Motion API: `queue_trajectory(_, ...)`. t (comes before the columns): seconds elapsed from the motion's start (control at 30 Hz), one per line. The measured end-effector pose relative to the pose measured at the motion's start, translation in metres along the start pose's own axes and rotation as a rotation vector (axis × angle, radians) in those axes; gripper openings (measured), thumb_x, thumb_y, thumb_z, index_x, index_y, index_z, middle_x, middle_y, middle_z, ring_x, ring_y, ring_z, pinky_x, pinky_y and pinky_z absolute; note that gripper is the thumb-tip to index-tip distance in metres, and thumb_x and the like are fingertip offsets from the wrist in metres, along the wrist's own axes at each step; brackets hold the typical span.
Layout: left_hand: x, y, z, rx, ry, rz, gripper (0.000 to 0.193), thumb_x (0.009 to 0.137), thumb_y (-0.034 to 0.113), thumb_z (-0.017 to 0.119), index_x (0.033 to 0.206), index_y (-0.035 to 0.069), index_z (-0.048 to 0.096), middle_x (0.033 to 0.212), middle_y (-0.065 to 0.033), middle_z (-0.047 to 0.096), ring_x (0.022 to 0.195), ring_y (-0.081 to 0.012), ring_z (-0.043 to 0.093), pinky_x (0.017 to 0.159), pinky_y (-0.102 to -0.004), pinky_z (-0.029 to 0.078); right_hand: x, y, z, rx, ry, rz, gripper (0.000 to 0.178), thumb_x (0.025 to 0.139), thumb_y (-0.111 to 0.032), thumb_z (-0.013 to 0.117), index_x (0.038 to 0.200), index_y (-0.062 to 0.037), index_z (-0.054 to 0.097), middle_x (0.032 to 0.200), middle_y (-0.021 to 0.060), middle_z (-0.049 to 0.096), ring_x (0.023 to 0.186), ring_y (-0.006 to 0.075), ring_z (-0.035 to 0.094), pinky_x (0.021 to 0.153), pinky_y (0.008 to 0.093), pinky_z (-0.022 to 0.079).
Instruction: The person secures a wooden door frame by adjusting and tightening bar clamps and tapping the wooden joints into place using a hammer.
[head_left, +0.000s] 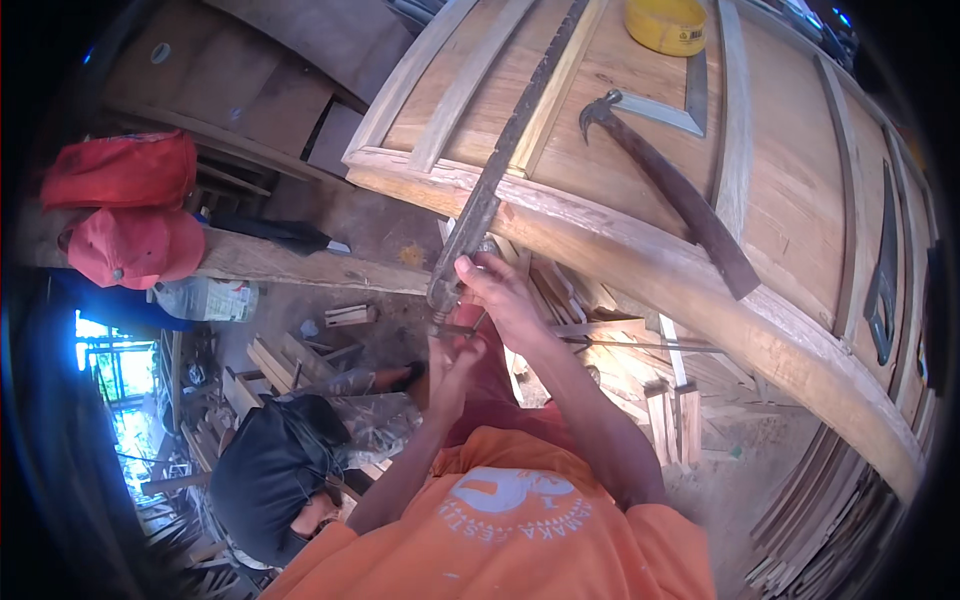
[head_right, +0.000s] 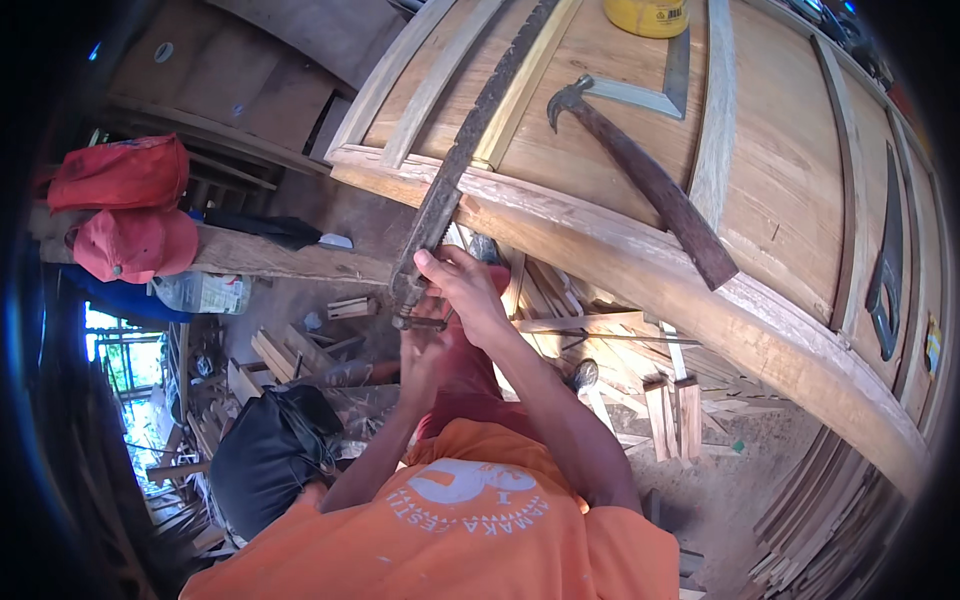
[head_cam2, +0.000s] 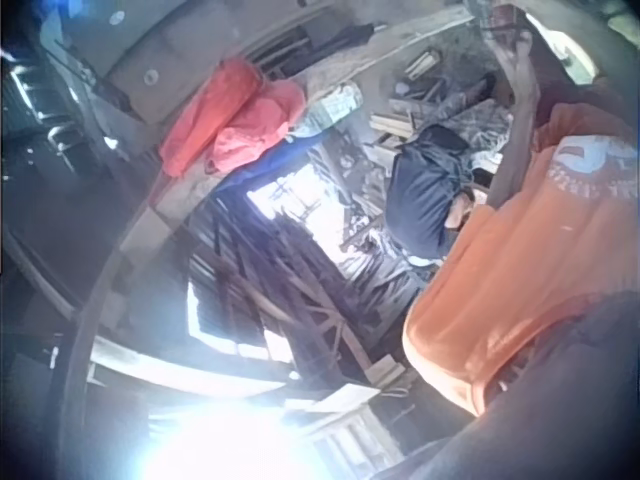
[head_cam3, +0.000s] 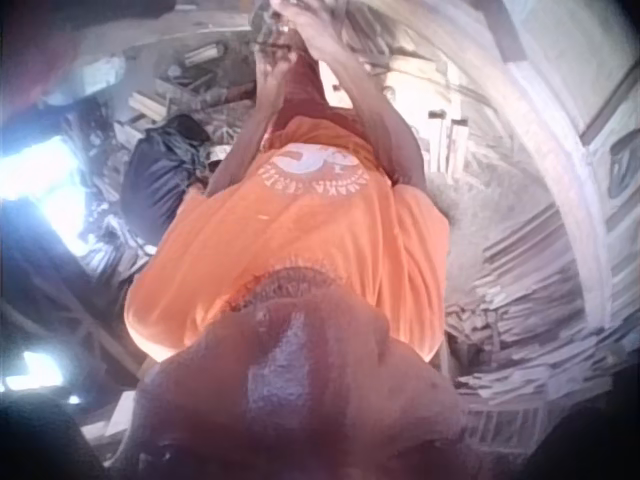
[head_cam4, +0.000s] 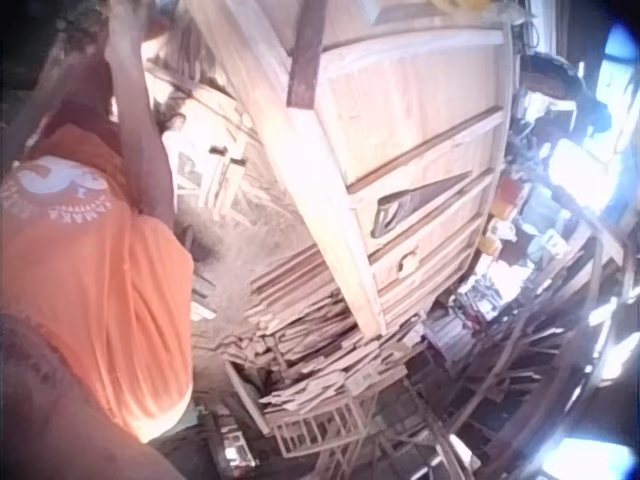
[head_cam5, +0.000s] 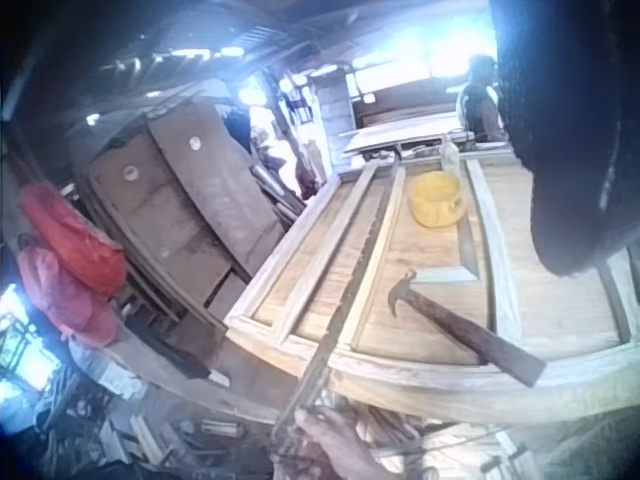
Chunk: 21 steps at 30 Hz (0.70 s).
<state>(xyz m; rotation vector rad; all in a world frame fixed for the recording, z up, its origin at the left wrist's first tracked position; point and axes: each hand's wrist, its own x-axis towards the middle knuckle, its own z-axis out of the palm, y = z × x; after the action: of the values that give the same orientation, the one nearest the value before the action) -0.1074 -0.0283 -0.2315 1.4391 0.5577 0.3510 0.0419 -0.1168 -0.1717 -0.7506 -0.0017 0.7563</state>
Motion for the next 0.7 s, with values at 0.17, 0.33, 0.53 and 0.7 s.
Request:
queue_trajectory(0.17, 0.009, 0.081, 0.010, 0.057, -0.118, 0.053, 0.035, 0.113, 0.022, 0.051, 0.136, -0.004, 0.056, 0.134, -0.0166, 0.068, 0.121, -0.0224, 0.068, 0.109, -0.0363, 0.051, -0.010, -0.028, -0.005, -0.222, -0.053, 0.220, 0.050, 0.104, -0.042, 0.070, 0.128, 0.0016, 0.062, 0.109, 0.0131, 0.072, 0.094, 0.0189, 0.073, 0.084, 0.0325, 0.059)
queue_trajectory(0.33, 0.006, 0.129, 0.000, -0.071, -0.159, -0.445, 0.036, 0.113, 0.025, 0.052, 0.127, -0.007, 0.060, 0.123, -0.0213, 0.072, 0.111, -0.0228, 0.073, 0.099, -0.0353, 0.059, -0.019, -0.056, -0.012, -0.087, -0.227, 0.234, 0.060, 0.109, -0.034, 0.062, 0.141, 0.0150, 0.050, 0.138, 0.0295, 0.058, 0.123, 0.0374, 0.066, 0.108, 0.0443, 0.057)
queue_trajectory(0.53, 0.004, 0.138, -0.001, -0.139, -0.241, -0.467, 0.034, 0.113, 0.027, 0.052, 0.126, -0.003, 0.062, 0.121, -0.0181, 0.075, 0.108, -0.0196, 0.074, 0.089, -0.0307, 0.060, -0.035, -0.075, -0.011, 0.026, -0.082, 0.206, 0.049, 0.111, -0.026, 0.058, 0.146, 0.0082, 0.049, 0.143, 0.0231, 0.059, 0.121, 0.0293, 0.066, 0.104, 0.0403, 0.056)
queue_trajectory(0.7, 0.016, 0.150, -0.021, -0.661, -0.438, -0.602, 0.037, 0.115, 0.026, 0.046, 0.128, -0.007, 0.058, 0.106, -0.0126, 0.073, 0.088, -0.0180, 0.073, 0.082, -0.0296, 0.060, -0.041, -0.104, -0.024, -0.432, -0.122, 0.144, 0.056, 0.112, -0.034, 0.055, 0.150, 0.0069, 0.048, 0.132, 0.0205, 0.068, 0.115, 0.0279, 0.069, 0.097, 0.0377, 0.057)
